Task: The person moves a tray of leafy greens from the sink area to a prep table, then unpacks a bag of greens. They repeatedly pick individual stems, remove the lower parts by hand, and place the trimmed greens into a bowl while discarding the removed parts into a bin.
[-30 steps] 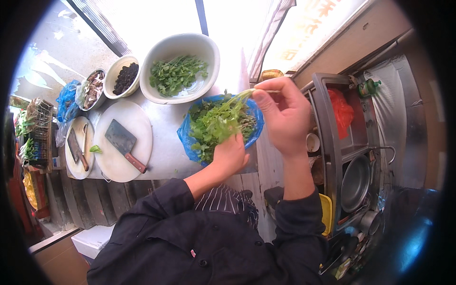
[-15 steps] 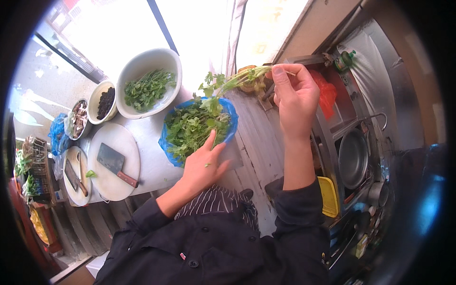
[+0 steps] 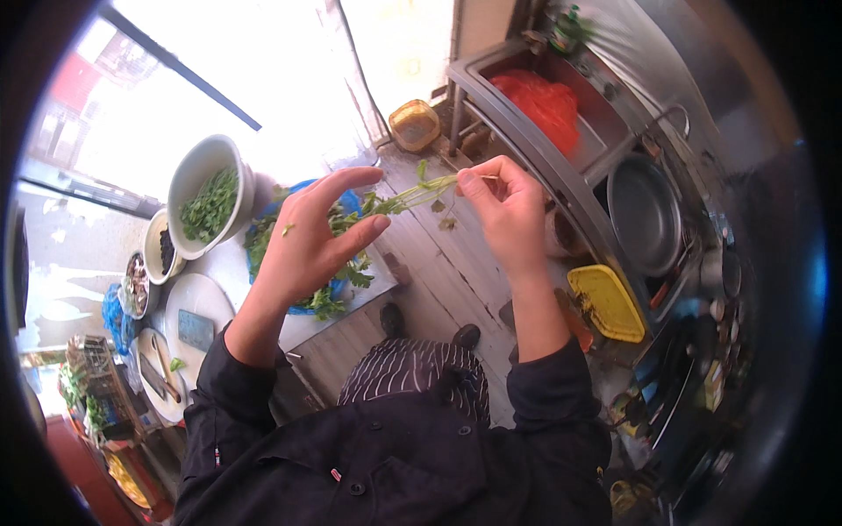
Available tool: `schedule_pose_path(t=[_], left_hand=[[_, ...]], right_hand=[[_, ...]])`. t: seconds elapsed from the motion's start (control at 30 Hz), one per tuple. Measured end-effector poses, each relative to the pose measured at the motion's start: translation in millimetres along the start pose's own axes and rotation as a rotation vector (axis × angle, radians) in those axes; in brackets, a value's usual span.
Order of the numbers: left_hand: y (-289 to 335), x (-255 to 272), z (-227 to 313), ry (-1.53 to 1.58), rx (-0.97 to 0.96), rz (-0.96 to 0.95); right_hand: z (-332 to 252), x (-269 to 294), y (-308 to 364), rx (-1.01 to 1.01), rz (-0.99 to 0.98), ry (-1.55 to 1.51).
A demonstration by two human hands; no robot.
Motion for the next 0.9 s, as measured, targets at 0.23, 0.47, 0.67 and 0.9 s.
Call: schedule_pose_path(t=[0.23, 0.47, 0.67, 0.9], left_hand=[[-43, -100, 17, 0.213, 0.183, -0.452], [-58, -163, 75, 0.034, -0.144, -0.474], [-63, -212, 104, -0.121, -0.225, -0.424], [-64, -253, 129, 0.031, -0.183, -0.520]], right_hand=[[10, 76, 49, -0.049, -0.008, 0.050], [20, 142, 83, -0.093, -0.027, 0.047], [28, 185, 109, -0.191, -0.019, -0.171], [40, 216, 134, -0.229, 0.028, -0.366]])
Point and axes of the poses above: each hand's wrist, its own y-axis away from the middle knuckle, its own x-axis out of the back of the hand, z = x × y, the point moved 5 cm from there along -y, towards the middle knuckle, and after that the axes turned 4 degrees about -z, right-handed, at the moved point
